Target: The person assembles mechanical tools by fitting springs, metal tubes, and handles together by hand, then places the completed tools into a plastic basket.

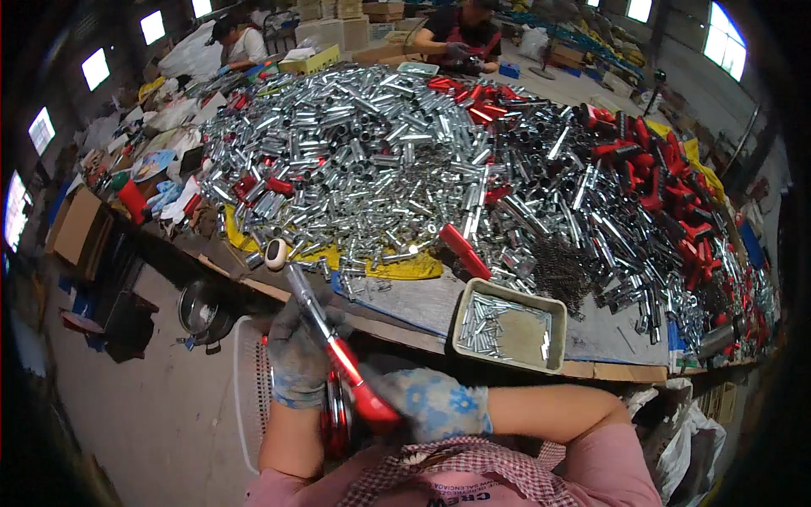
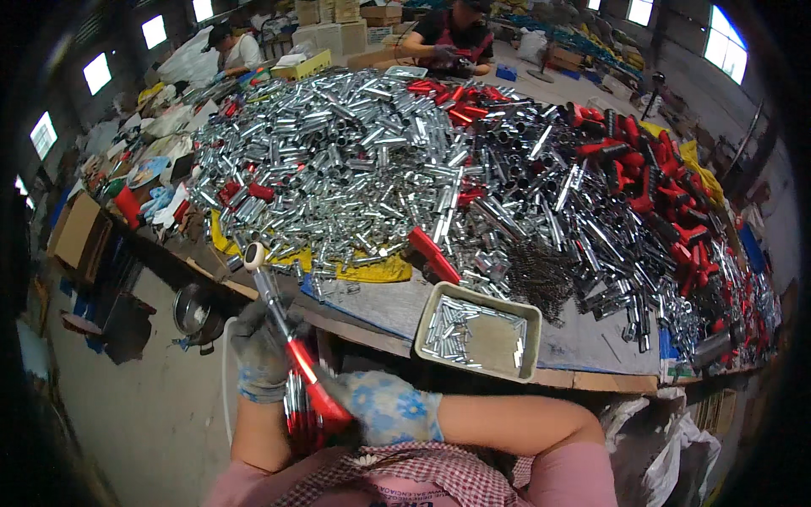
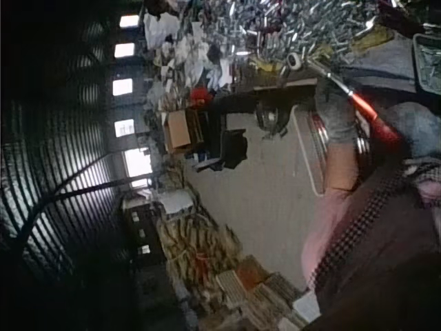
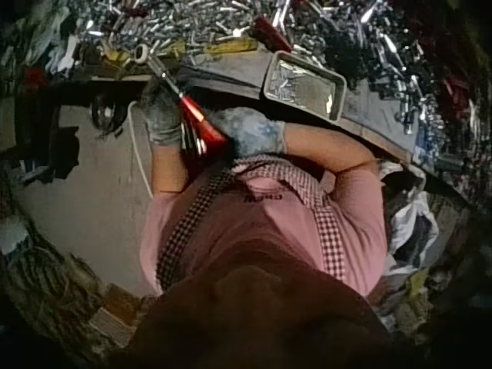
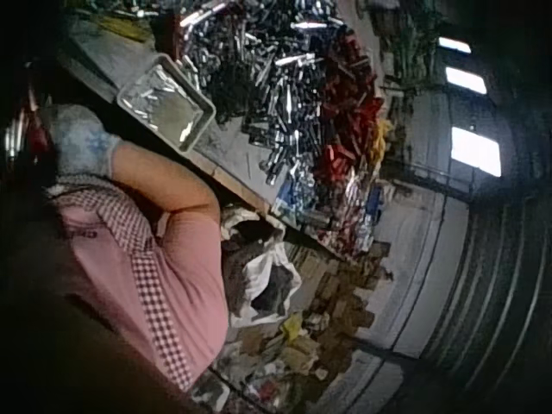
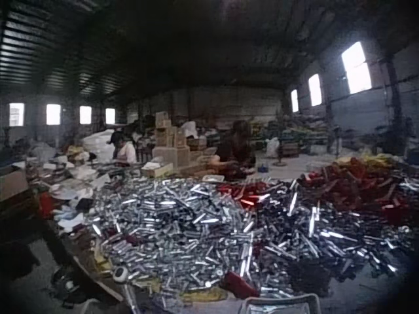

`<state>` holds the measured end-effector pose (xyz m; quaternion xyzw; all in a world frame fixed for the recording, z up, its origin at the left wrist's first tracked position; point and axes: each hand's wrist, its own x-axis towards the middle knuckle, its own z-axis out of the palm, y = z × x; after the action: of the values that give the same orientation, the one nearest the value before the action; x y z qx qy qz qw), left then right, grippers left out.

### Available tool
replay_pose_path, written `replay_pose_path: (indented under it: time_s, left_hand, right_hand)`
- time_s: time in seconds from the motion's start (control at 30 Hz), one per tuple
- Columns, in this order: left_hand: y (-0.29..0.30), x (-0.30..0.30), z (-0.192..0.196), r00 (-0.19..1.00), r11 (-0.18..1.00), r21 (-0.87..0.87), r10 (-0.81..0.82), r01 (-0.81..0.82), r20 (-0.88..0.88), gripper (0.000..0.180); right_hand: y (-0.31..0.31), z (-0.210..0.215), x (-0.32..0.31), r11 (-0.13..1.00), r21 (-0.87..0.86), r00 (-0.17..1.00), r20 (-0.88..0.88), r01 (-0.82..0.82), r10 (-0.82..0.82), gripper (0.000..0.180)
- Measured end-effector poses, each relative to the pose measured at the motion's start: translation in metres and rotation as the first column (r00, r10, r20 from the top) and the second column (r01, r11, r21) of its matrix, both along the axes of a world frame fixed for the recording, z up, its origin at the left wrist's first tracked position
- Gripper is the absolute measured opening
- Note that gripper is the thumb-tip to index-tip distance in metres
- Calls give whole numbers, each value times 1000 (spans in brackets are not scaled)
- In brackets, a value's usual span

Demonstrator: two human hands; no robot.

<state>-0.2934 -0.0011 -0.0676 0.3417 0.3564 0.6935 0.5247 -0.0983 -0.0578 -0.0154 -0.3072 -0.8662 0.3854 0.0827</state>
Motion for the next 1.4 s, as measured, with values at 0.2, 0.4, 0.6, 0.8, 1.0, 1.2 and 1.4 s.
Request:
replay_pose_path:
  time_s: [0.2,0.4,0.6,0.8,1.0,1.2,1.4]
  left_hand:
    - [-28,-42,-19,808,829,-19,-540,559,235,47]
    - [-41,-13,-32,649,646,-75,-747,760,143,50]
    - [-42,24,-17,652,589,-325,-747,740,131,53]
    - [-32,66,8,201,442,-390,-829,808,-522,61]
    - [-20,114,8,-12,181,-223,-752,958,-659,50]
    - [-21,129,25,25,261,-246,-732,933,-681,42]
    - [-22,127,44,-13,263,-348,-782,900,-623,43]
  right_hand:
    - [112,-30,-31,903,384,943,182,192,-278,61]
    - [168,-77,-62,886,254,889,149,388,-432,31]
    - [100,37,31,906,-22,886,-200,423,-419,23]
    - [9,60,96,971,131,978,-76,201,-193,28]
    - [-12,53,132,960,206,979,42,187,-200,38]
    - [62,-3,211,412,730,502,110,545,-858,49]
    - [82,-35,218,309,310,398,-286,899,-872,35]
